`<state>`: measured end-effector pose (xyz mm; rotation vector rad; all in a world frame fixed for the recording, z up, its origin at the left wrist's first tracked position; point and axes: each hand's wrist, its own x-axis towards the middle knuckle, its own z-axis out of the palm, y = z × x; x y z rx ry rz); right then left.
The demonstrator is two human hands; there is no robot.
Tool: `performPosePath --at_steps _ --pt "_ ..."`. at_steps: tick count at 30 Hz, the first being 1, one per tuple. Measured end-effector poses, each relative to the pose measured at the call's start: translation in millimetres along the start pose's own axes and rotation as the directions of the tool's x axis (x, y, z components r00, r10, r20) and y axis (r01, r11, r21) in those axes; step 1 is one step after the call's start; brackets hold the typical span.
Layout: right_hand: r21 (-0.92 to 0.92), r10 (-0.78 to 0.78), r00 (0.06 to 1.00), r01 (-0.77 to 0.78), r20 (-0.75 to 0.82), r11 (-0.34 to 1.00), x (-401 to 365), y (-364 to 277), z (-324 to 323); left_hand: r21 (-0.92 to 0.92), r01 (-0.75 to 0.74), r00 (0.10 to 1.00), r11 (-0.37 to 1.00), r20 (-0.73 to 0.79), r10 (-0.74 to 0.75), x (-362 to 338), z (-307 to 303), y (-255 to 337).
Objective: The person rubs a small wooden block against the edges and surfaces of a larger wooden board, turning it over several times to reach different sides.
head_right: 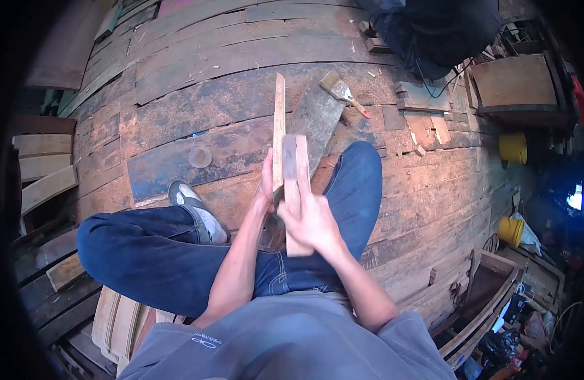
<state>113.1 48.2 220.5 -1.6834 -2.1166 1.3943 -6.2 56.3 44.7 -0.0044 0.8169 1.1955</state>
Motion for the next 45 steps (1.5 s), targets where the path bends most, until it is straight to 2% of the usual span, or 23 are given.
performPosePath --at_steps 3,4,6,8,10,11,13,14,16,18,19,22,23,27,30,32,35,44,45 --pt "0.01 0.068 0.997 -0.069 0.037 0.998 -31 -7 1 0.107 -0.028 0.999 0.994 -0.036 0.032 6 -7 -5" --pt "0.006 0.041 0.999 -0.042 0.036 0.999 -28 -8 0 0.156 -0.019 0.998 0.988 -0.062 0.029 2 -4 -4" --pt "0.0 -0.008 1.0 0.008 0.029 1.0 -14 -9 -6 0.116 0.043 0.999 0.992 -0.008 -0.042 -4 -1 4" --pt "-0.024 0.059 0.997 -0.058 0.048 0.998 7 -16 -7 -0.021 -0.045 0.998 0.999 0.043 0.046 -4 8 4" --pt "-0.049 0.113 0.992 -0.11 0.058 0.993 25 -25 -8 -0.049 -0.035 0.993 0.998 0.112 0.04 -2 3 4" --pt "-0.049 0.025 1.0 -0.024 0.014 0.998 23 -12 0 -0.076 -0.042 0.991 0.996 0.121 0.051 -3 1 2" --pt "-0.004 -0.029 0.999 0.029 0.032 1.0 5 -10 0 -0.125 -0.037 0.988 0.991 0.145 0.055 2 -3 1" --pt "0.016 -0.06 0.997 0.059 0.043 0.998 -4 -8 -1 -0.106 -0.034 0.992 0.994 0.12 0.047 4 -8 -1" --pt "0.002 -0.009 0.998 0.009 0.061 1.0 -14 -14 -7 -0.076 -0.023 0.997 0.997 0.067 0.028 -2 -4 0" --pt "0.024 0.066 0.994 -0.068 0.09 0.997 -18 -24 -18 -0.06 0.018 0.993 0.998 0.119 -0.011 3 -13 -2" --pt "0.016 0.052 0.993 -0.054 0.11 0.998 -13 -23 -22 -0.041 0.005 0.997 0.999 0.08 -0.002 1 -8 -3" --pt "-0.017 -0.031 0.999 0.032 0.04 0.999 14 -9 -18 0.021 -0.042 0.999 0.999 -0.033 0.042 -13 18 8" --pt "-0.01 0.021 0.999 -0.02 0.042 1.0 22 -10 -19 0.042 -0.034 0.998 0.999 -0.043 0.036 -11 17 8" --pt "0.004 0.011 0.999 -0.011 0.041 1.0 15 -9 -25 0.087 0.045 0.996 0.995 -0.086 -0.038 8 -13 -5" --pt "0.032 0.073 0.995 -0.076 0.064 0.997 -9 -19 -25 0.077 0.098 0.986 0.992 -0.139 -0.087 4 -11 0" --pt "0.098 0.052 0.998 -0.056 0.047 0.994 -15 -20 -24 0.091 0.093 0.985 0.992 -0.155 -0.078 6 -11 0" --pt "0.093 0.05 0.998 -0.054 0.043 0.994 -18 -15 -20 0.093 0.12 0.988 0.988 -0.11 -0.11 1 -16 4" --pt "0.016 0.132 0.987 -0.134 0.094 0.991 3 -33 -19 -0.002 0.062 0.998 0.998 -0.019 -0.062 -12 11 16" --pt "-0.004 0.072 0.997 -0.072 -0.003 0.997 17 -21 -8 -0.007 0.066 0.998 0.998 -0.011 -0.066 -10 11 15"
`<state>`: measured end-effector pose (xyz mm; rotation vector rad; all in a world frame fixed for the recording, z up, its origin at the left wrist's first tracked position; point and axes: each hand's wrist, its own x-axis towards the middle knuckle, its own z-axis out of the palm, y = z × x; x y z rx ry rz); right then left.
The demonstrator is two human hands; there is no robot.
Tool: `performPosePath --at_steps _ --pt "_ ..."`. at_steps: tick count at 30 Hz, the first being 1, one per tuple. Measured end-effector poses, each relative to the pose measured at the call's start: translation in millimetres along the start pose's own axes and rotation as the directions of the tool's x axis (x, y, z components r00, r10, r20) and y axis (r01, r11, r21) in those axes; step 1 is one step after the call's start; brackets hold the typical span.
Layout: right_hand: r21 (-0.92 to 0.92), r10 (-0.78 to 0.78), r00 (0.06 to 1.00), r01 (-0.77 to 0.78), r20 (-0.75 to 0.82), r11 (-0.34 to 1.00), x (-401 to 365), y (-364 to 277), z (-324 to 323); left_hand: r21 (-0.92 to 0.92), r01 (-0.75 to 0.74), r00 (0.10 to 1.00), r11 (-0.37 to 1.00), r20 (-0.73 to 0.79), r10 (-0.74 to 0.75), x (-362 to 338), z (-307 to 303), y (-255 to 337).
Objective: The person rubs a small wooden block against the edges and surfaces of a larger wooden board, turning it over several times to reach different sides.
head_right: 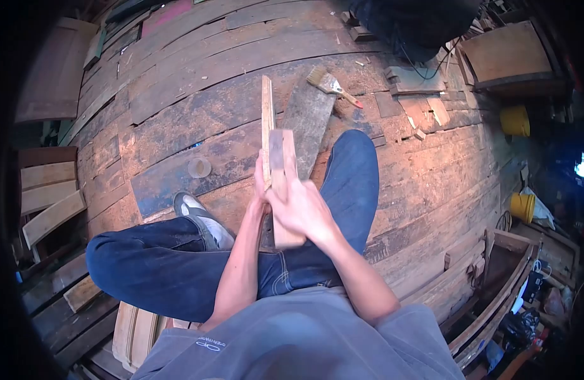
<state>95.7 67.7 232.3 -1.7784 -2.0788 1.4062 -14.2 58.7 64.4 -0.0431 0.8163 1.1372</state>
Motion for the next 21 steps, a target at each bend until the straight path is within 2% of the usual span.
performPosePath --at_steps 3,7,9,10,14,19,21 --pt "0.073 -0.01 0.999 0.012 -0.038 0.997 42 19 5 0.006 0.003 1.0 1.0 0.014 -0.003 5 -1 -2" --pt "0.059 0.014 0.998 -0.018 0.069 0.998 -8 4 7 0.016 0.007 1.0 1.0 -0.022 -0.007 6 -7 -3" --pt "0.075 -0.07 0.995 0.065 0.072 0.995 -34 12 9 0.029 0.008 0.999 1.0 -0.052 -0.006 8 -10 -4" --pt "0.061 -0.045 0.996 0.041 0.078 0.997 -37 15 5 0.031 0.007 0.998 1.0 -0.062 -0.005 8 -11 -5" --pt "-0.011 -0.146 0.989 0.146 -0.012 0.989 14 21 3 0.003 0.009 0.996 1.0 -0.086 -0.009 6 -7 -5" --pt "0.04 -0.159 0.987 0.158 0.029 0.987 9 17 4 -0.078 -0.045 0.989 0.996 -0.147 0.033 0 4 -1" --pt "0.09 -0.145 0.987 0.139 0.067 0.986 -16 26 6 -0.119 -0.044 0.993 0.992 -0.116 0.031 0 -1 -2"
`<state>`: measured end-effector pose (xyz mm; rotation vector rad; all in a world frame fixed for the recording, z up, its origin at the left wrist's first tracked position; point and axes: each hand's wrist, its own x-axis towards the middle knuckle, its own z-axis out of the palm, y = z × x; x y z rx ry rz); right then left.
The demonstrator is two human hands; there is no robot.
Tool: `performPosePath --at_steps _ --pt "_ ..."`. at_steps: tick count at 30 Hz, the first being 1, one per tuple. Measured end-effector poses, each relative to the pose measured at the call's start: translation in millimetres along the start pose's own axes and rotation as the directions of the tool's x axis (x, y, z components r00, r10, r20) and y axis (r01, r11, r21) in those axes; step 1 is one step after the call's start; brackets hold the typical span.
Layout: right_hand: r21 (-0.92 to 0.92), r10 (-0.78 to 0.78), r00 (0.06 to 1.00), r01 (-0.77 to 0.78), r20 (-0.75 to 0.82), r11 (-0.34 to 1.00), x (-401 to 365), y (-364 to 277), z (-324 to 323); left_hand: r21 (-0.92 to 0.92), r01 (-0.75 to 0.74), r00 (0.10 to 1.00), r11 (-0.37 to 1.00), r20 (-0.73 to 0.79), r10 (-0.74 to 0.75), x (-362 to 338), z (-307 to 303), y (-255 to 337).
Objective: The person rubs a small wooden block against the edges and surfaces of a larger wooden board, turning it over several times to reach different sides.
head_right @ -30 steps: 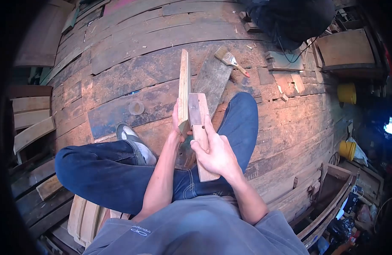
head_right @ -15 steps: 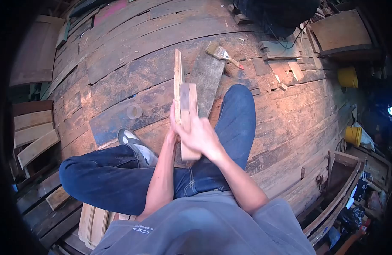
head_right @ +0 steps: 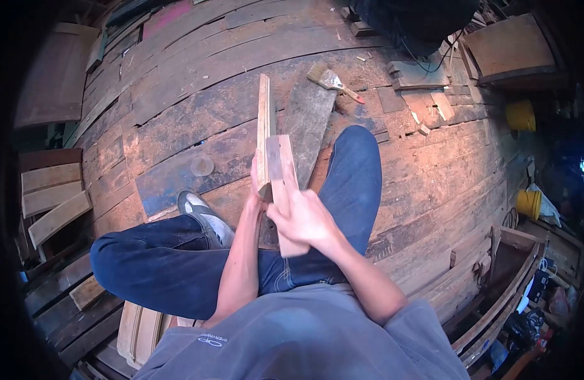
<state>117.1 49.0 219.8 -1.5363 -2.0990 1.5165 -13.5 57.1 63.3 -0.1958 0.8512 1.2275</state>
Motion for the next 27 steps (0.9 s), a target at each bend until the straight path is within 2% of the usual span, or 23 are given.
performPosePath --at_steps 2,3,4,5,6,7,8,11,13,15,18,19,20,22,23,25,26,27 --pt "0.064 0.016 1.0 -0.015 -0.02 0.998 -16 -3 -11 0.084 0.111 0.971 0.99 0.201 -0.126 19 -48 2" --pt "0.099 0.029 0.999 -0.026 -0.031 0.995 -21 -6 -17 0.069 0.208 0.948 0.976 0.232 -0.218 12 -50 13" --pt "0.092 0.086 0.995 -0.081 -0.053 0.993 -21 -10 -22 0.094 0.225 0.974 0.97 0.019 -0.228 8 -42 9" --pt "0.088 0.142 0.987 -0.135 -0.074 0.987 -18 -14 -27 0.11 0.251 0.955 0.962 -0.194 -0.227 4 -35 4" --pt "0.086 0.196 0.976 -0.188 -0.095 0.978 -16 -15 -29 -0.077 0.261 0.964 0.962 -0.029 -0.264 7 -56 4" --pt "0.103 0.036 0.973 -0.013 -0.229 0.995 -11 -2 -21 -0.249 0.32 0.946 0.914 0.138 -0.294 11 -78 3" --pt "0.098 -0.011 0.961 0.04 -0.277 0.994 -7 -3 -21 -0.371 0.383 0.913 0.846 0.291 -0.286 19 -96 0" --pt "0.107 -0.139 0.918 0.191 -0.373 0.976 8 -10 -19 -0.39 0.445 0.861 0.806 0.434 -0.265 14 -99 9" --pt "0.123 -0.207 0.886 0.28 -0.414 0.952 18 -18 -16 -0.346 0.378 0.888 0.859 0.398 -0.23 12 -100 7" --pt "0.148 -0.221 0.909 0.287 -0.352 0.946 24 -18 -15 -0.324 0.346 0.896 0.881 0.394 -0.207 14 -101 4" --pt "0.156 -0.224 0.947 0.263 -0.229 0.952 35 -14 -8 -0.33 0.286 0.958 0.9 0.112 -0.264 17 -106 0" --pt "0.112 -0.261 0.939 0.291 -0.225 0.95 39 -9 -4 -0.313 0.263 0.964 0.912 0.112 -0.24 18 -109 -2" --pt "0.122 -0.215 0.96 0.239 -0.182 0.963 39 -8 -3 -0.298 0.238 0.97 0.924 0.111 -0.214 19 -112 -5" --pt "0.133 -0.119 0.989 0.131 -0.091 0.982 37 -7 -1 -0.231 0.232 0.957 0.945 0.226 -0.18 30 -127 -10" --pt "0.109 -0.136 0.987 0.145 -0.087 0.983 35 -3 2 -0.177 0.245 0.924 0.953 0.339 -0.175 40 -133 -10" --pt "0.092 -0.155 0.987 0.159 -0.047 0.983 27 -2 9 -0.071 -0.012 0.999 0.997 0.031 0.014 16 -56 2" --pt "0.085 -0.162 0.986 0.164 -0.027 0.983 24 -3 12 0.011 -0.049 0.998 0.999 0.032 0.049 7 -44 7" --pt "0.082 -0.065 0.998 0.064 0.003 0.995 20 -12 11 0.094 -0.084 0.996 0.992 0.036 0.081 2 -38 9"
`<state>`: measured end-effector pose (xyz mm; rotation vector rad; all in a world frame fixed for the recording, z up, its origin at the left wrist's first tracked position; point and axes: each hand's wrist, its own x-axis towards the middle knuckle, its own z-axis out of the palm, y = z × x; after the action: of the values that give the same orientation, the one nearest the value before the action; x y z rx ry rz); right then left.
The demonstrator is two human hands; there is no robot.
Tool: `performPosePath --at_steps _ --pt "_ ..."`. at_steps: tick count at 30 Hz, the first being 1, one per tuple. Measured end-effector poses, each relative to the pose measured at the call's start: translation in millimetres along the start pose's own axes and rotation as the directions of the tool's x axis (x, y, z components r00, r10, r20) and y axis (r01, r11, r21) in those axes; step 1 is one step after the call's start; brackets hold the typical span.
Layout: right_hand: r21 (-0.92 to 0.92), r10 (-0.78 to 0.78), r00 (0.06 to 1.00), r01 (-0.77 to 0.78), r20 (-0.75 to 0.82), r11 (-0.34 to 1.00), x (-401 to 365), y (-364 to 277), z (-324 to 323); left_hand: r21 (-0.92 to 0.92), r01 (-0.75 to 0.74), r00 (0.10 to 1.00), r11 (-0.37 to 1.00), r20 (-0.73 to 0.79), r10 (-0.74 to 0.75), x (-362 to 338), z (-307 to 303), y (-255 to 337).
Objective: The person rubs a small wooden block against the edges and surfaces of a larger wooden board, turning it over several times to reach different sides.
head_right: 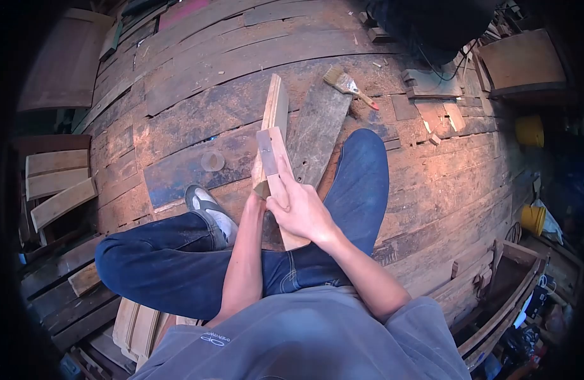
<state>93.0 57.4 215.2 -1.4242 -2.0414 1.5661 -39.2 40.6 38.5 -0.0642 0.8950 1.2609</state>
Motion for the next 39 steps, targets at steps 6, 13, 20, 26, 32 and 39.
performPosePath --at_steps 6,13,20,26,32,39 --pt "-0.163 0.026 0.997 -0.036 -0.068 0.986 59 22 -7 0.103 0.075 0.994 0.992 -0.086 -0.066 0 27 -5" --pt "-0.133 -0.249 0.952 0.274 0.177 0.952 -10 2 -2 0.3 0.12 0.982 0.946 -0.175 -0.069 5 -6 -6" --pt "-0.257 -0.059 0.998 0.061 0.018 0.965 79 33 -11 0.243 0.249 0.96 0.937 0.064 -0.272 18 -26 -3" --pt "-0.133 -0.09 0.996 0.091 0.015 0.987 -39 3 23 0.486 0.072 0.991 0.871 -0.133 -0.008 8 -23 -15" --pt "-0.238 -0.048 0.997 0.033 -0.057 0.971 31 12 10 0.193 0.123 0.992 0.973 -0.012 -0.123 11 -7 -9" --pt "-0.171 -0.041 0.999 0.04 0.001 0.984 -49 9 10 0.348 0.031 0.995 0.937 -0.102 0.005 19 -10 -25"
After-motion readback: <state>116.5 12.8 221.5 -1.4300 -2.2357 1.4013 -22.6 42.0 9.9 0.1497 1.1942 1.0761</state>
